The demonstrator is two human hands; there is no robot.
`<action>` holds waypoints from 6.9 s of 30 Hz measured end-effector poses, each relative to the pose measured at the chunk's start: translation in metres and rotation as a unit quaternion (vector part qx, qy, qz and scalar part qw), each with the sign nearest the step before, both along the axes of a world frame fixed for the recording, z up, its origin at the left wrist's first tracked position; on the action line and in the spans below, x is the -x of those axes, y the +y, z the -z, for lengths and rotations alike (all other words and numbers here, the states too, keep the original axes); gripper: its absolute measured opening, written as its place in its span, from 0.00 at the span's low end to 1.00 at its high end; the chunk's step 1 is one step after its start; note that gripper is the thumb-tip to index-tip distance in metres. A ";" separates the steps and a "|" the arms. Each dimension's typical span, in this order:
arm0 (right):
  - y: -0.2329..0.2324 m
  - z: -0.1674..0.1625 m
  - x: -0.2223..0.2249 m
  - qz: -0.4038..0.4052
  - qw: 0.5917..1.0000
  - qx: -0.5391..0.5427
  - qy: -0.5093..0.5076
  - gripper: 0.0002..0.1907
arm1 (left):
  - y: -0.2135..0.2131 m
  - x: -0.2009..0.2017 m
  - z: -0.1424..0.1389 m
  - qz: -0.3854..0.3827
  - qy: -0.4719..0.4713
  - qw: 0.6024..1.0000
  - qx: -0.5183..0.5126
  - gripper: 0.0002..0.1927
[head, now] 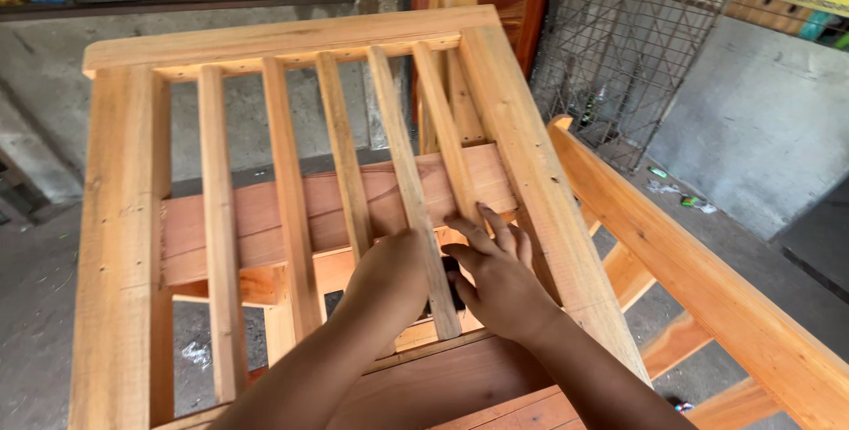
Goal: The person sands a wooden chair frame and a small slatted wooden panel using a sanding block, working over the slats, rails, and seat surfaces. They reposition the chair and panel between sanding passes and continue sanding the seat and armrest areas by hand.
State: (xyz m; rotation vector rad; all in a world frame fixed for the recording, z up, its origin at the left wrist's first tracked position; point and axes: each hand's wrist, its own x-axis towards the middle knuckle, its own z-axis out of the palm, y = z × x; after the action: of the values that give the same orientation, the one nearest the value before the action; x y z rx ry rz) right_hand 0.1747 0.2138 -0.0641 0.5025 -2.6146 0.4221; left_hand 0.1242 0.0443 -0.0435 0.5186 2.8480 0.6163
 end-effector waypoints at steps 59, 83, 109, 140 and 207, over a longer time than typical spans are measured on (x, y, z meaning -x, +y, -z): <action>-0.031 0.028 0.006 0.049 0.993 0.085 0.060 0.14 | 0.011 -0.015 0.056 -0.073 0.086 0.963 -0.243 0.16; -0.032 0.039 -0.013 0.061 0.988 0.037 0.137 0.19 | 0.013 -0.037 0.067 -0.061 0.089 0.989 -0.102 0.15; -0.030 0.049 -0.006 0.062 0.990 0.039 0.122 0.20 | 0.011 -0.029 0.077 -0.043 0.129 0.981 -0.135 0.32; 0.019 0.000 -0.017 0.118 0.891 0.341 -0.277 0.25 | -0.039 -0.028 -0.102 -0.059 0.032 0.996 0.063 0.35; 0.037 -0.004 0.034 0.122 0.694 0.598 -0.382 0.30 | -0.033 -0.028 0.047 0.072 0.401 0.898 -0.165 0.19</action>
State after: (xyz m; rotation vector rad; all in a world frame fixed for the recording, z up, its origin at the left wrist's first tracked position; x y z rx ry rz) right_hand 0.1408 0.2508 -0.0596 -0.5960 -2.2255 2.3675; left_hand 0.1519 0.0116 -0.0905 1.2929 3.3933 1.0684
